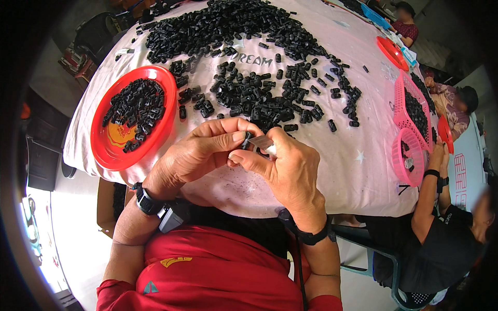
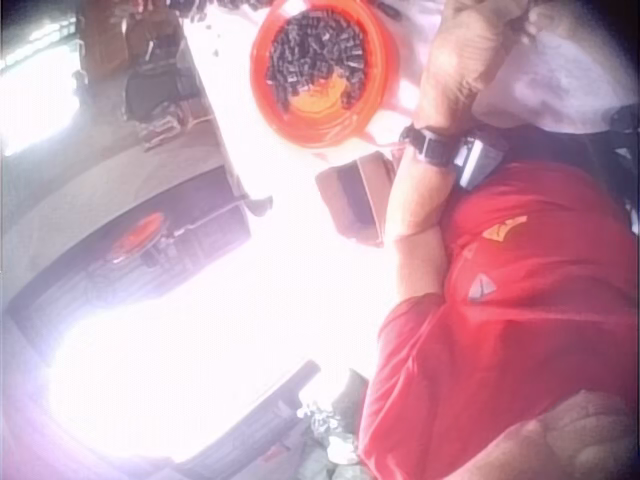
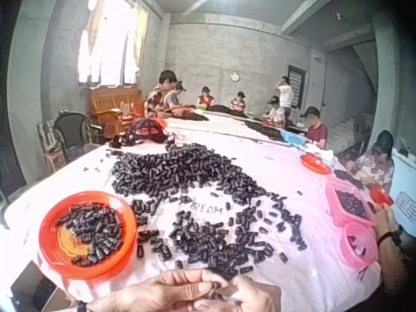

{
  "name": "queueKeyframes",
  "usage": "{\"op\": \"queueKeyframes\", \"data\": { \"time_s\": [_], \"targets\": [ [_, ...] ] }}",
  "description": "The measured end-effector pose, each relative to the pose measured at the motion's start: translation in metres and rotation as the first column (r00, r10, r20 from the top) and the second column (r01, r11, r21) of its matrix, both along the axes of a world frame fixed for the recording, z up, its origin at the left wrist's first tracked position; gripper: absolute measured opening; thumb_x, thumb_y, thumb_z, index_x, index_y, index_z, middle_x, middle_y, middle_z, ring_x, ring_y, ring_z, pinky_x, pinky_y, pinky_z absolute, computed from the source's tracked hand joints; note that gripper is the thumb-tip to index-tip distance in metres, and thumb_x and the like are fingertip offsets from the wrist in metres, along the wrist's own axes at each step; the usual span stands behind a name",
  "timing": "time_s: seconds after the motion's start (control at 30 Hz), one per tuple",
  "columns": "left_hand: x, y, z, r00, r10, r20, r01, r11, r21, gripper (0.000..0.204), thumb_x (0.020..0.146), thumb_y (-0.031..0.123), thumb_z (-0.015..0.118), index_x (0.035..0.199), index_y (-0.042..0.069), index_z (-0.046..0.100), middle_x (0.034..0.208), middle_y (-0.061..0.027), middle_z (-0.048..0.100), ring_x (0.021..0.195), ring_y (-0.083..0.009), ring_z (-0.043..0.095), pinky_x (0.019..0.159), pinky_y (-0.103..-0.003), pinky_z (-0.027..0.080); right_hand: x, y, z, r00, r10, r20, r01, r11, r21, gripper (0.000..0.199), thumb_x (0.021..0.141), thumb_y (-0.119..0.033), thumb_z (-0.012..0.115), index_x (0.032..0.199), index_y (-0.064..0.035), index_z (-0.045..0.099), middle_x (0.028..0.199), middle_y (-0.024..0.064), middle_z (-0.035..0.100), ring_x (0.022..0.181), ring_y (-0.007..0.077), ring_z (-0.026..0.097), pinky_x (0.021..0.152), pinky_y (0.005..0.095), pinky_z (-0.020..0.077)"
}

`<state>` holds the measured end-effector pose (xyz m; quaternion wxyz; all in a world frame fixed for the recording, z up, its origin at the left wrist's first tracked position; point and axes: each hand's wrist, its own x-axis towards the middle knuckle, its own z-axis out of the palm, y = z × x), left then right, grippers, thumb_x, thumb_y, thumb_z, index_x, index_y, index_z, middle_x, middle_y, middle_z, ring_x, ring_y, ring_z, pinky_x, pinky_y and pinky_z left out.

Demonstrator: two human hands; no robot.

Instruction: Assembling small black plastic components by hand at a production table.

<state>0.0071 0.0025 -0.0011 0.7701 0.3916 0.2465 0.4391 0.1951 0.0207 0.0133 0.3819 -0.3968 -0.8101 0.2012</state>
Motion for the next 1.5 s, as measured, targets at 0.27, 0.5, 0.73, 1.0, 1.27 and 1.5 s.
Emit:
{"op": "queueKeyframes", "data": {
  "time_s": [0.27, 0.5, 0.73, 1.0, 1.27, 1.5],
  "targets": [
    [0.001, 0.0, -0.002, 1.0, 0.016, -0.008, -0.016, 1.0, -0.017, 0.029, 0.097, 0.02, 0.055, 0.119, 0.001, 0.058, 0.101, -0.0012, 0.063, 0.082, -0.0053, 0.056, 0.072, -0.02, 0.045, 0.0, 0.001, -0.002, 1.0, -0.007, 0.027, 0.007, 1.0, 0.017, 0.051, 0.071, -0.052, 0.076, 0.071, -0.005, 0.056, 0.059, 0.0091, 0.061, 0.05, 0.0249, 0.061, 0.046, 0.0336, 0.0459],
    [0.001, 0.001, -0.003, 0.999, 0.021, -0.032, -0.022, 1.0, -0.014, 0.029, 0.096, 0.02, 0.056, 0.118, 0.001, 0.058, 0.098, 0.0001, 0.063, 0.08, -0.0046, 0.055, 0.071, -0.02, 0.044, 0.001, 0.001, 0.0, 0.996, -0.02, 0.082, 0.017, 0.999, 0.036, 0.052, 0.072, -0.055, 0.074, 0.069, -0.0056, 0.056, 0.058, 0.0088, 0.06, 0.049, 0.0256, 0.059, 0.045, 0.0345, 0.0448],
    [0.001, 0.001, -0.005, 0.999, 0.026, -0.036, -0.027, 1.0, -0.012, 0.027, 0.096, 0.02, 0.056, 0.117, 0.002, 0.059, 0.098, 0.0009, 0.062, 0.079, -0.0043, 0.054, 0.07, -0.019, 0.044, 0.001, 0.002, -0.001, 0.994, -0.03, 0.109, 0.021, 0.997, 0.077, 0.052, 0.073, -0.055, 0.073, 0.068, -0.0059, 0.055, 0.055, 0.0089, 0.057, 0.047, 0.0266, 0.058, 0.044, 0.0355, 0.0438],
    [-0.002, 0.001, -0.002, 0.997, 0.01, -0.073, -0.009, 1.0, 0.012, 0.027, 0.096, 0.022, 0.056, 0.115, 0.003, 0.06, 0.1, -0.0004, 0.063, 0.083, -0.0051, 0.056, 0.073, -0.02, 0.044, 0.001, 0.004, -0.014, 0.998, 0.004, 0.067, -0.009, 0.997, 0.071, 0.052, 0.073, -0.055, 0.073, 0.067, -0.0068, 0.055, 0.055, 0.0084, 0.058, 0.047, 0.0263, 0.059, 0.044, 0.0353, 0.0442],
    [0.0, 0.002, -0.005, 0.998, 0.012, -0.062, -0.011, 1.0, 0.013, 0.029, 0.096, 0.022, 0.057, 0.116, 0.001, 0.059, 0.101, -0.001, 0.064, 0.085, -0.0056, 0.057, 0.074, -0.021, 0.045, 0.004, 0.003, 0.0, 0.991, -0.032, 0.128, 0.021, 0.996, 0.087, 0.056, 0.069, -0.059, 0.073, 0.066, -0.0068, 0.052, 0.055, 0.007, 0.057, 0.047, 0.0247, 0.058, 0.043, 0.0337, 0.0438],
    [0.0, 0.001, -0.005, 0.999, 0.016, -0.046, -0.016, 1.0, -0.003, 0.028, 0.096, 0.021, 0.057, 0.115, 0.001, 0.06, 0.099, -0.0006, 0.064, 0.083, -0.0052, 0.057, 0.073, -0.02, 0.045, 0.003, 0.003, -0.004, 0.991, -0.032, 0.134, 0.02, 0.996, 0.089, 0.057, 0.07, -0.06, 0.072, 0.065, -0.0071, 0.052, 0.054, 0.0073, 0.056, 0.046, 0.0251, 0.058, 0.043, 0.0342, 0.0439]
  ]
}}
